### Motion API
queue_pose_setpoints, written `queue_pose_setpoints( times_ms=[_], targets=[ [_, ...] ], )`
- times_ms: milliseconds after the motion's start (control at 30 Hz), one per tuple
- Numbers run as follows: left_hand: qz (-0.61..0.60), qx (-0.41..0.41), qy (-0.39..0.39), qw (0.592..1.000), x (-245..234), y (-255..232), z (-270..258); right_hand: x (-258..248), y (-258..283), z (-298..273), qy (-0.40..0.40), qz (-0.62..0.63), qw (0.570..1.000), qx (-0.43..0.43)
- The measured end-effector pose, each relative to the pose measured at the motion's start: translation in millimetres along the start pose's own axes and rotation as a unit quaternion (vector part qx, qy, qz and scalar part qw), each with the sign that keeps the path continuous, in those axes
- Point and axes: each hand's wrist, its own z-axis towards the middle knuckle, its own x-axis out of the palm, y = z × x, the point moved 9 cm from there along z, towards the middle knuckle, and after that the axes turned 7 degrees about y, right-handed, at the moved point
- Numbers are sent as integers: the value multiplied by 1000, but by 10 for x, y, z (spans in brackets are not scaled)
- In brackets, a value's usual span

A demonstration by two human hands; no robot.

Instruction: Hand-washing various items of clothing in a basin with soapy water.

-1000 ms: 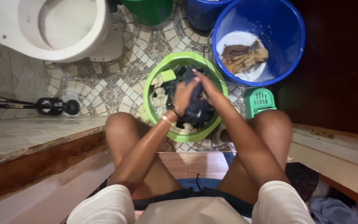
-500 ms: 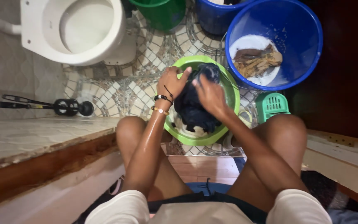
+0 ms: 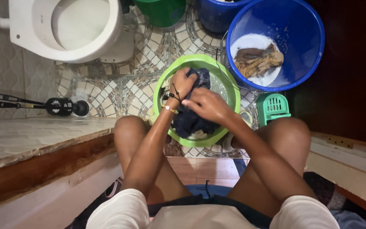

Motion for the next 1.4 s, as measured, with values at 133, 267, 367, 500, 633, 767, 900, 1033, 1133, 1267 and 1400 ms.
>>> queue_pose_setpoints(
  times_ms=[133, 267, 367, 500, 633, 767, 900, 1033, 1133, 1267, 1400],
  targets=[
    [-77, 30, -42, 996, -179, -162, -87, -246, -492, 5, -48, 82, 994, 49],
    [-123, 126, -97, 979, -439, -216, -106, -414, -1004, -97, -100, 99, 977, 162],
    [-223, 127, -72, 964, -553, -204, -69, -316, -1034, -56, -86, 68, 982, 157],
    [-349, 131, -21, 928, -570, -340, -123, -244, -662, -3, -77, -34, 994, 72],
    [-363, 174, -23, 915, -692, -401, -101, -388, -587, 54, -90, 27, 987, 130],
    [-206, 151, -150, 955, -1101, -560, -243, -619, -546, 18, -132, 113, 974, 144],
    [-79, 233, -133, 960, -1144, -1032, -478, -825, -314, 28, -136, 39, 986, 83],
    [56, 384, 21, 921, -545, -1444, -603, -796, -419, 21, -148, 48, 985, 73],
    [42, 316, 36, 947, -427, -1337, -480, -788, -472, 11, -192, 74, 977, 58],
    [37, 278, 22, 960, -369, -1300, -471, -726, -634, -1, -196, 147, 966, 79],
    [-106, 203, -38, 973, -324, -1079, -464, -568, -815, 50, -100, 282, 941, 156]
  ],
)
